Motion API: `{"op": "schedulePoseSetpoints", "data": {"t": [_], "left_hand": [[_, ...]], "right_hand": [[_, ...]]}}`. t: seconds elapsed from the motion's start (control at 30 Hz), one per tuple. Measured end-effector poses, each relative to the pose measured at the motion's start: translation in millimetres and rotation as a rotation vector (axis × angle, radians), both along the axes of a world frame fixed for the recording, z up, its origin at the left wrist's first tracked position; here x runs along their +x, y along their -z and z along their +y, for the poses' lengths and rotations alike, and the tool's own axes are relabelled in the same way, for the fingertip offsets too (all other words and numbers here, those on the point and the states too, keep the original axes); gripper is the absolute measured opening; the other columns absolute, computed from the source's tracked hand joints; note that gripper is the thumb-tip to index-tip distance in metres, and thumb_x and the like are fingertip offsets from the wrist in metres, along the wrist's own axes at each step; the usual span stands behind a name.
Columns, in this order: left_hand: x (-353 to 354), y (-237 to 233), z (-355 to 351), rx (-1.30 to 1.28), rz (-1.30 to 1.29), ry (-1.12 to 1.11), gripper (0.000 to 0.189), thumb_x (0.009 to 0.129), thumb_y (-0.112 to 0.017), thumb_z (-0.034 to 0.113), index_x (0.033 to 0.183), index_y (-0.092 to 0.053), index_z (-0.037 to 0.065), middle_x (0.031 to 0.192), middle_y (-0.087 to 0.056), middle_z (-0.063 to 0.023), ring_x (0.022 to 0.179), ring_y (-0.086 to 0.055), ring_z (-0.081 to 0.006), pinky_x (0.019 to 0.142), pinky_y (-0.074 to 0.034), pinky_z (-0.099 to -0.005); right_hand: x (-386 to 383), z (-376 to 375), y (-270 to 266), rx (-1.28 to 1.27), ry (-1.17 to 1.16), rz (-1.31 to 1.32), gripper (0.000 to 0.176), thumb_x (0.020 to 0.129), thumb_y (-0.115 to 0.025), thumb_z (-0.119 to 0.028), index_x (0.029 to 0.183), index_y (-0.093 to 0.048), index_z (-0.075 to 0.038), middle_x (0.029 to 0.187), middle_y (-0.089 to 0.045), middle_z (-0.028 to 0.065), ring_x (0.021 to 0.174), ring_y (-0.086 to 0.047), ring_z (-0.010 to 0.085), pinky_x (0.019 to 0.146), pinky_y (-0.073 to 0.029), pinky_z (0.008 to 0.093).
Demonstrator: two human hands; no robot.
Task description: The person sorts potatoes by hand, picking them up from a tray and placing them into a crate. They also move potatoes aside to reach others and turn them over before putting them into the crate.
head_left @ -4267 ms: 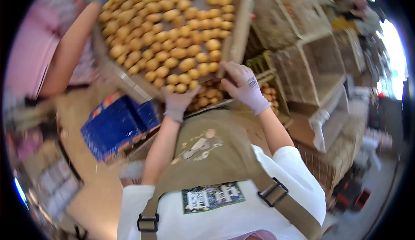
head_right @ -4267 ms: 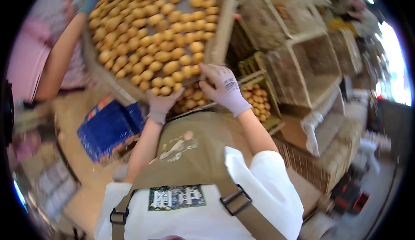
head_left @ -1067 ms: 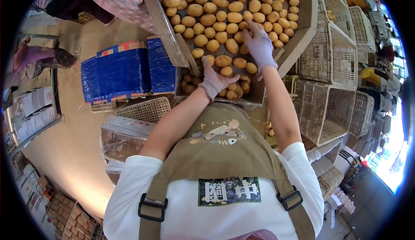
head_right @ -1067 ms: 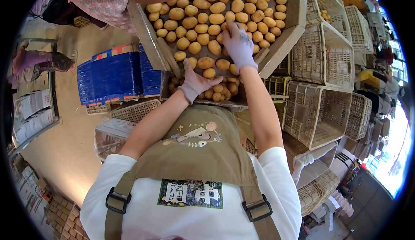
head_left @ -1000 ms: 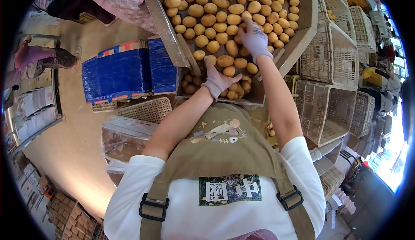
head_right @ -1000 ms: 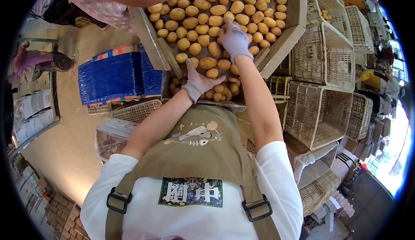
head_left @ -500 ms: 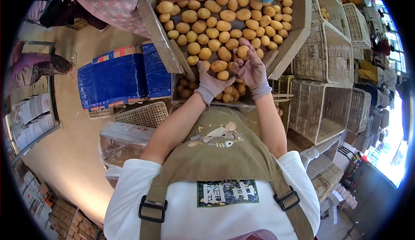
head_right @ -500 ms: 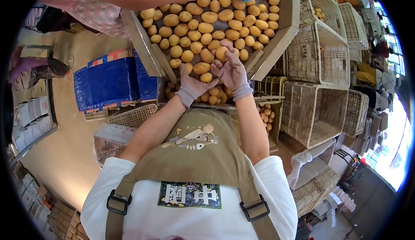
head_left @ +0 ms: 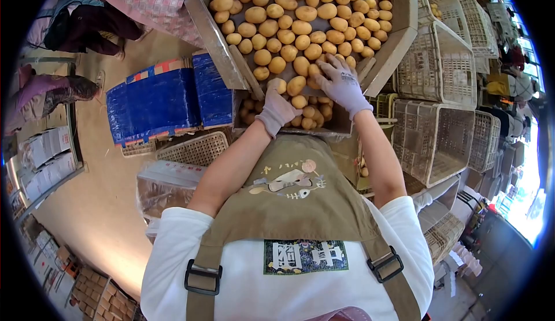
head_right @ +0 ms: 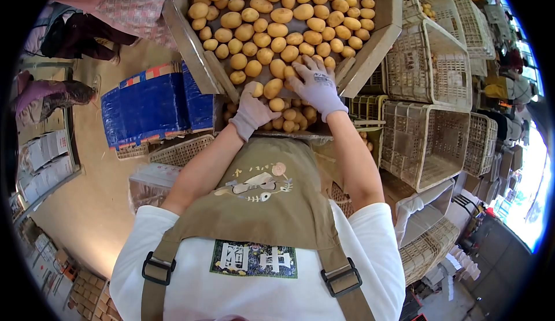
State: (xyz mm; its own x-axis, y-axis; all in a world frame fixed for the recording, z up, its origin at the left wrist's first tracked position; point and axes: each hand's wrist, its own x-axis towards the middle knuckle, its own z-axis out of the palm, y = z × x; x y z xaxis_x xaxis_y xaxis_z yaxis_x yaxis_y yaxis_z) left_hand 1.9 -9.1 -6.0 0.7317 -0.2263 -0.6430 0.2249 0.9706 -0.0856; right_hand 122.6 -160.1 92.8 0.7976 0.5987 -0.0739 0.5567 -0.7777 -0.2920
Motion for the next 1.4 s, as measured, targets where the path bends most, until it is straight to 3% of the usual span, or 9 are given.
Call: {"op": "schedulePoseSetpoints", "data": {"t": [0.43, 0.57, 0.63, 0.7, 0.8, 1.07, 1.13, 1.27, 1.4], "left_hand": [[-167, 31, 50, 0.767, -0.079, 0.022, 0.043, 0.088, -0.065, 0.001, 0.130, -0.058, 0.002, 0.140, -0.053, -0.0162, 0.125, -0.057, -0.0288, 0.103, -0.049, -0.0329], [-320, 43, 104, 2.427, -0.049, 0.449, 0.052, 0.099, -0.064, 0.021, 0.146, -0.050, 0.004, 0.149, -0.050, -0.0163, 0.136, -0.049, -0.0310, 0.114, -0.039, -0.0411], [-368, 55, 98, 1.319, 0.670, -0.120, 0.064, 0.094, -0.070, 0.030, 0.149, -0.046, 0.005, 0.154, -0.044, -0.0184, 0.138, -0.047, -0.0352, 0.111, -0.042, -0.0370], [-409, 39, 104, 1.691, 1.249, 0.393, 0.094, 0.088, -0.075, 0.044, 0.160, -0.029, 0.005, 0.160, -0.036, -0.0200, 0.143, -0.041, -0.0372, 0.117, -0.034, -0.0421], [-482, 108, 109, 1.430, 1.359, 0.346, 0.113, 0.080, -0.080, 0.052, 0.161, -0.020, 0.002, 0.160, -0.034, -0.0240, 0.144, -0.040, -0.0385, 0.118, -0.033, -0.0456], [-476, 184, 115, 1.150, 1.374, 0.140, 0.106, 0.083, -0.077, 0.050, 0.158, -0.023, -0.001, 0.155, -0.040, -0.0256, 0.141, -0.043, -0.0383, 0.115, -0.037, -0.0448], [-447, 167, 97, 1.646, 1.595, 0.185, 0.088, 0.088, -0.074, 0.041, 0.153, -0.033, -0.002, 0.151, -0.045, -0.0238, 0.137, -0.048, -0.0358, 0.110, -0.042, -0.0439], [-308, 44, 40, 2.067, 0.519, -0.156, 0.030, 0.095, -0.062, 0.017, 0.121, -0.068, 0.003, 0.120, -0.068, -0.0165, 0.105, -0.064, -0.0349, 0.096, -0.049, -0.0437], [-147, 24, -32, 2.464, -0.324, 0.186, 0.014, 0.090, -0.064, 0.011, 0.102, -0.071, 0.008, 0.113, -0.073, -0.0092, 0.105, -0.068, -0.0280, 0.096, -0.053, -0.0396]], "right_hand": [[8, 31, 80, -0.097, -0.302, -0.304, 0.078, 0.077, -0.068, -0.073, 0.148, -0.047, -0.050, 0.168, -0.024, 0.0079, 0.154, -0.017, 0.0363, 0.119, 0.002, 0.0627], [10, 31, 83, -0.064, -0.342, -0.333, 0.076, 0.081, -0.063, -0.075, 0.150, -0.047, -0.048, 0.169, -0.021, 0.0081, 0.154, -0.017, 0.0353, 0.118, 0.001, 0.0641], [4, 35, 71, -0.213, -0.318, -0.311, 0.076, 0.083, -0.060, -0.075, 0.152, -0.043, -0.047, 0.171, -0.015, 0.0082, 0.155, -0.014, 0.0358, 0.119, 0.005, 0.0623], [3, 37, 68, -0.244, -0.314, -0.322, 0.077, 0.084, -0.060, -0.074, 0.154, -0.040, -0.048, 0.171, -0.015, 0.0084, 0.156, -0.013, 0.0361, 0.120, 0.005, 0.0619], [1, 37, 69, -0.229, -0.324, -0.377, 0.075, 0.084, -0.061, -0.072, 0.152, -0.042, -0.048, 0.170, -0.021, 0.0109, 0.154, -0.019, 0.0389, 0.119, 0.001, 0.0631], [2, 37, 76, -0.244, -0.360, -0.544, 0.074, 0.086, -0.056, -0.075, 0.153, -0.042, -0.045, 0.168, -0.025, 0.0144, 0.152, -0.023, 0.0405, 0.118, -0.004, 0.0629], [0, 37, 77, -0.275, -0.357, -0.558, 0.074, 0.086, -0.055, -0.075, 0.153, -0.042, -0.045, 0.167, -0.025, 0.0153, 0.152, -0.023, 0.0416, 0.117, -0.005, 0.0627], [3, 36, 81, -0.236, -0.368, -0.588, 0.074, 0.087, -0.054, -0.076, 0.153, -0.042, -0.045, 0.167, -0.027, 0.0154, 0.152, -0.024, 0.0416, 0.118, -0.004, 0.0637], [4, 35, 83, -0.194, -0.357, -0.558, 0.076, 0.086, -0.054, -0.077, 0.153, -0.041, -0.045, 0.166, -0.028, 0.0144, 0.151, -0.026, 0.0421, 0.118, -0.004, 0.0677]]}}
